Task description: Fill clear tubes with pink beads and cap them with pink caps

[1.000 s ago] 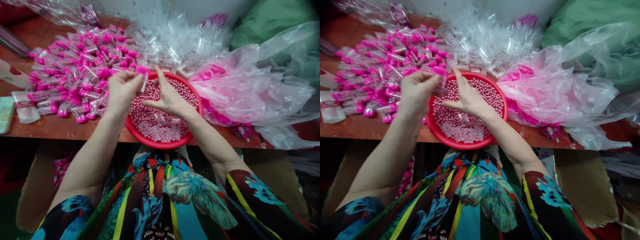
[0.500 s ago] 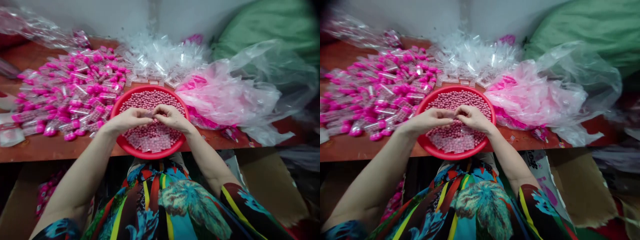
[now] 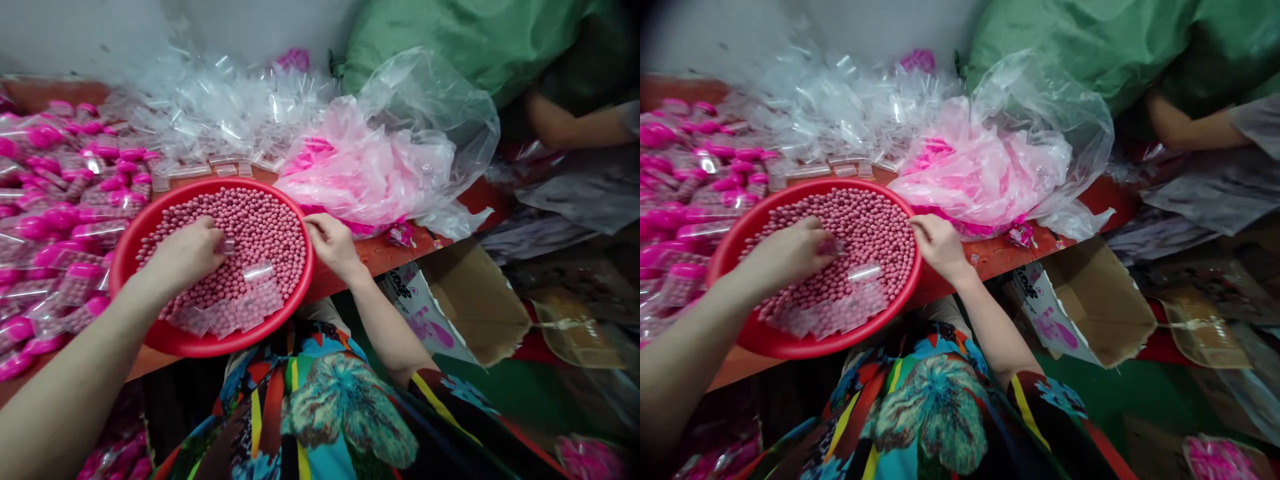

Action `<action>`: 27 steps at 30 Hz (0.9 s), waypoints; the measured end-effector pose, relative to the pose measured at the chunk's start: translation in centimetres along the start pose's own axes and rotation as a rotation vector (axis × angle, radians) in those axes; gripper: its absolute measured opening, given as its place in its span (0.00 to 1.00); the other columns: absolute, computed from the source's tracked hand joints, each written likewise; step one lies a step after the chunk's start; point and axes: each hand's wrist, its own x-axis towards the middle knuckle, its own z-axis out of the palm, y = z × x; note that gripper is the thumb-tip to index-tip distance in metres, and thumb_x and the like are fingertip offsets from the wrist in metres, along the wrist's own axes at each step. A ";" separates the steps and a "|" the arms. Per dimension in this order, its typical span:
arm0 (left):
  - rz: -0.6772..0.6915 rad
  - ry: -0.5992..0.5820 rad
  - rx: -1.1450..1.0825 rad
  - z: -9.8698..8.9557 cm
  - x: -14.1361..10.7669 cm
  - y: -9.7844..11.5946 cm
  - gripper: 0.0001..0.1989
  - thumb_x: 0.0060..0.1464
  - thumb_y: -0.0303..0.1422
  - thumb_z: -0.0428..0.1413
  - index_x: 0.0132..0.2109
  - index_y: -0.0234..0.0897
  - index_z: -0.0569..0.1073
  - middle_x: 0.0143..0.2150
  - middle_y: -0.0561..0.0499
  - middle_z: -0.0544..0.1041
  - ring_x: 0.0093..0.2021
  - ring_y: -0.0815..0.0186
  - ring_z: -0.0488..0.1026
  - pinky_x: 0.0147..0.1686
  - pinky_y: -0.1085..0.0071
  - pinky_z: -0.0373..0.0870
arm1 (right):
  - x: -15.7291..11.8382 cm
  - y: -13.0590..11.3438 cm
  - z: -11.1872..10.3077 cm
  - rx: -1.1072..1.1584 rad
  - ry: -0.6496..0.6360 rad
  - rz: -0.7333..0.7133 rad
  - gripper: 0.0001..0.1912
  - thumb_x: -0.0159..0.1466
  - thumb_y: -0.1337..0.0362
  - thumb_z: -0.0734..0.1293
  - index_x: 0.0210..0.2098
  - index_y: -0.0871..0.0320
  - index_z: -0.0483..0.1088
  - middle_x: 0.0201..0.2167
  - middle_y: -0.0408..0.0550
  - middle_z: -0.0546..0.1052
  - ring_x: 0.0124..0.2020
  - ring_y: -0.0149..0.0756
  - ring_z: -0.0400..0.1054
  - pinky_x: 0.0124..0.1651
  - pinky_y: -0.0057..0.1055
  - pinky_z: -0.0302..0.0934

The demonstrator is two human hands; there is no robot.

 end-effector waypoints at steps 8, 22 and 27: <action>-0.140 -0.068 0.005 4.4 2.4 2.6 0.15 0.39 0.24 0.62 0.20 0.40 0.63 0.22 0.53 0.66 0.26 0.64 0.64 0.30 0.68 0.58 | 1.0 5.5 -1.6 -0.451 -0.203 0.241 0.15 0.69 0.70 0.65 0.52 0.61 0.77 0.52 0.62 0.78 0.52 0.50 0.70 0.57 0.45 0.66; -0.221 0.116 -1.304 1.6 -5.8 2.7 0.17 0.51 0.35 0.70 0.46 0.35 0.81 0.46 0.41 0.82 0.47 0.57 0.81 0.47 0.64 0.77 | 2.0 2.2 -1.9 0.177 -0.004 0.289 0.14 0.68 0.63 0.68 0.52 0.56 0.77 0.46 0.61 0.81 0.43 0.46 0.73 0.51 0.45 0.65; -0.195 0.131 -1.389 2.7 -6.2 3.4 0.15 0.51 0.31 0.69 0.47 0.36 0.79 0.42 0.45 0.80 0.39 0.64 0.78 0.36 0.71 0.75 | 3.9 -3.8 2.1 0.558 -0.180 0.190 0.25 0.66 0.58 0.69 0.61 0.54 0.69 0.47 0.52 0.79 0.46 0.41 0.74 0.52 0.41 0.69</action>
